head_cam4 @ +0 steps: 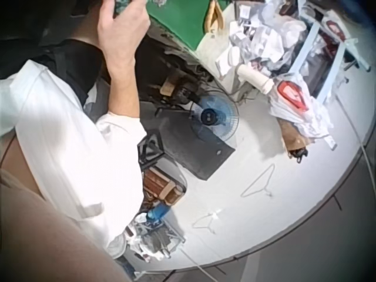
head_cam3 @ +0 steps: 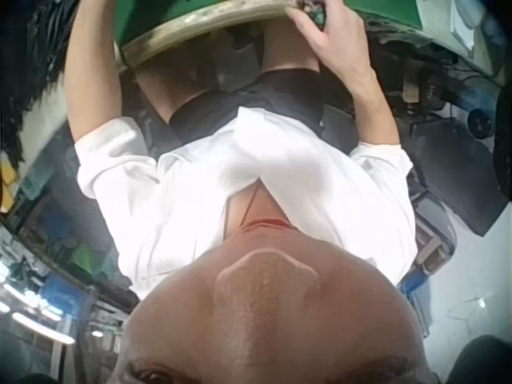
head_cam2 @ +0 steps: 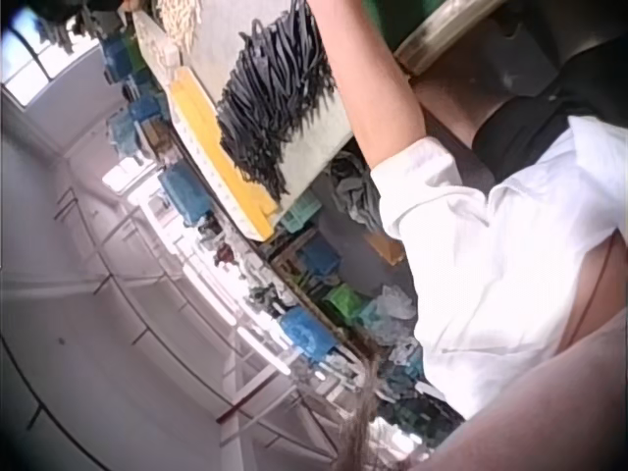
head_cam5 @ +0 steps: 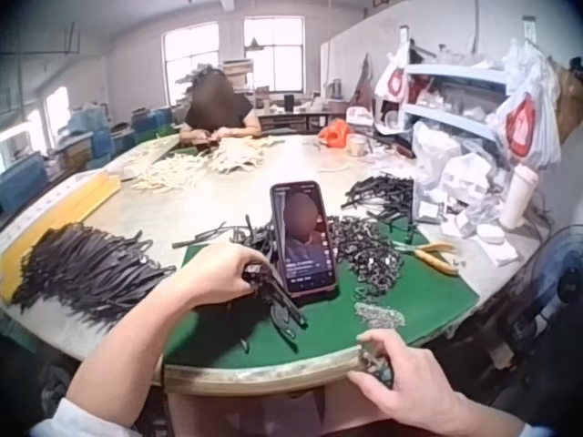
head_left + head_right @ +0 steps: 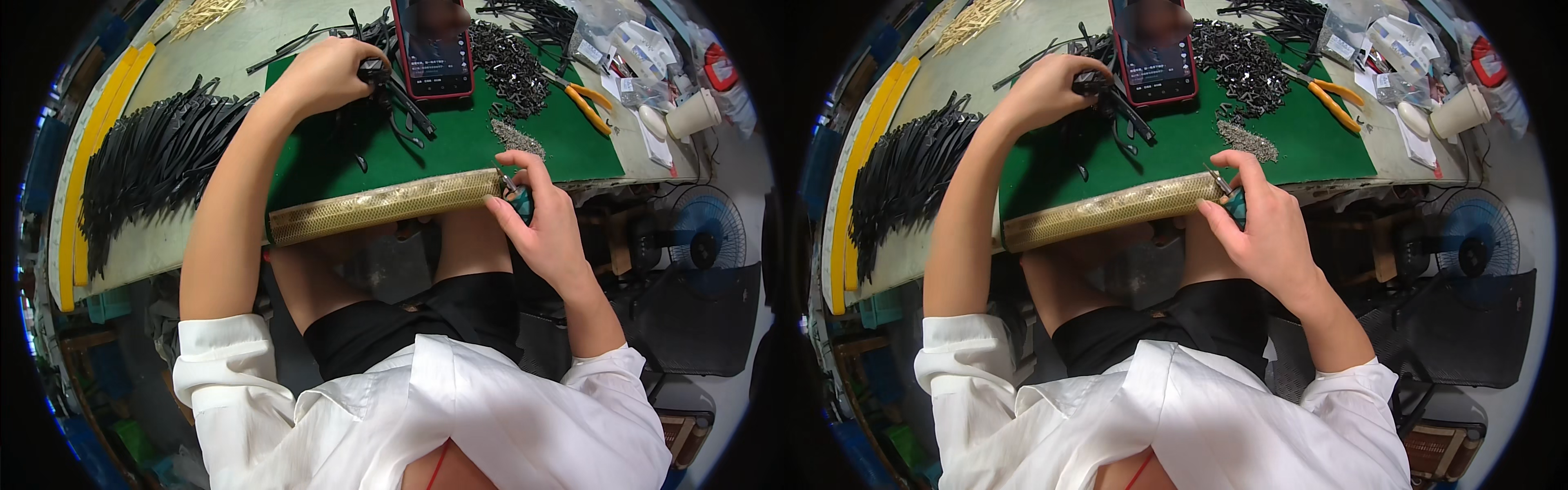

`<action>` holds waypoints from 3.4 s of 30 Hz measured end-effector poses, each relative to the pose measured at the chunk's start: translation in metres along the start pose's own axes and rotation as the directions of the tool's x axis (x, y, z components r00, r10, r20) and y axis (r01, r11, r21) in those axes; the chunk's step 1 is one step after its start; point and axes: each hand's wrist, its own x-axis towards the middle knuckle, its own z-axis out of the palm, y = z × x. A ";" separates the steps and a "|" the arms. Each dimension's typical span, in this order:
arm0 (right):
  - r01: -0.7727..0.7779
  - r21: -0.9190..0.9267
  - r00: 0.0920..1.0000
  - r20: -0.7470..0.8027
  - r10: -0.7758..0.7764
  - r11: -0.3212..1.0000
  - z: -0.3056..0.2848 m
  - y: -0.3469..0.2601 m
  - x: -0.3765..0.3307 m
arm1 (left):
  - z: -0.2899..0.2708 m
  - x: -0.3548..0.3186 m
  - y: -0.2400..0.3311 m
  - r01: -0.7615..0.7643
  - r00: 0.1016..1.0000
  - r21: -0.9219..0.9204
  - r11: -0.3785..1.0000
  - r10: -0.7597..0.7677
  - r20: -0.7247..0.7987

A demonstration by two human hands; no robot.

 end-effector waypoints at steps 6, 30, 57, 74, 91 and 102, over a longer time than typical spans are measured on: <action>-0.041 -0.003 0.999 -0.015 0.040 0.999 -0.006 0.005 0.000 | -0.012 -0.029 0.033 -0.047 0.994 0.242 0.969 0.021 0.110; 0.096 -0.381 0.889 0.449 0.094 0.919 -0.071 0.025 0.026 | -0.007 -0.096 0.102 -0.180 0.980 -0.650 0.739 0.076 -0.186; 0.108 -0.426 0.875 0.469 0.117 0.898 -0.058 0.019 0.042 | 0.009 -0.110 0.101 -0.148 0.941 -0.612 0.777 -0.080 -0.330; -0.490 0.752 0.857 0.509 0.084 0.441 -0.018 -0.054 0.024 | 0.035 -0.111 0.109 -0.336 0.752 -0.198 0.921 0.136 -0.645; 0.194 -0.182 0.981 0.021 -0.193 0.964 0.030 -0.042 0.012 | 0.026 -0.098 0.091 0.017 0.895 0.014 1.000 -0.009 -0.446; -0.011 -0.046 0.999 -0.047 0.009 0.999 -0.016 -0.004 0.011 | 0.012 -0.042 0.004 -0.350 0.922 0.343 0.872 0.386 -0.040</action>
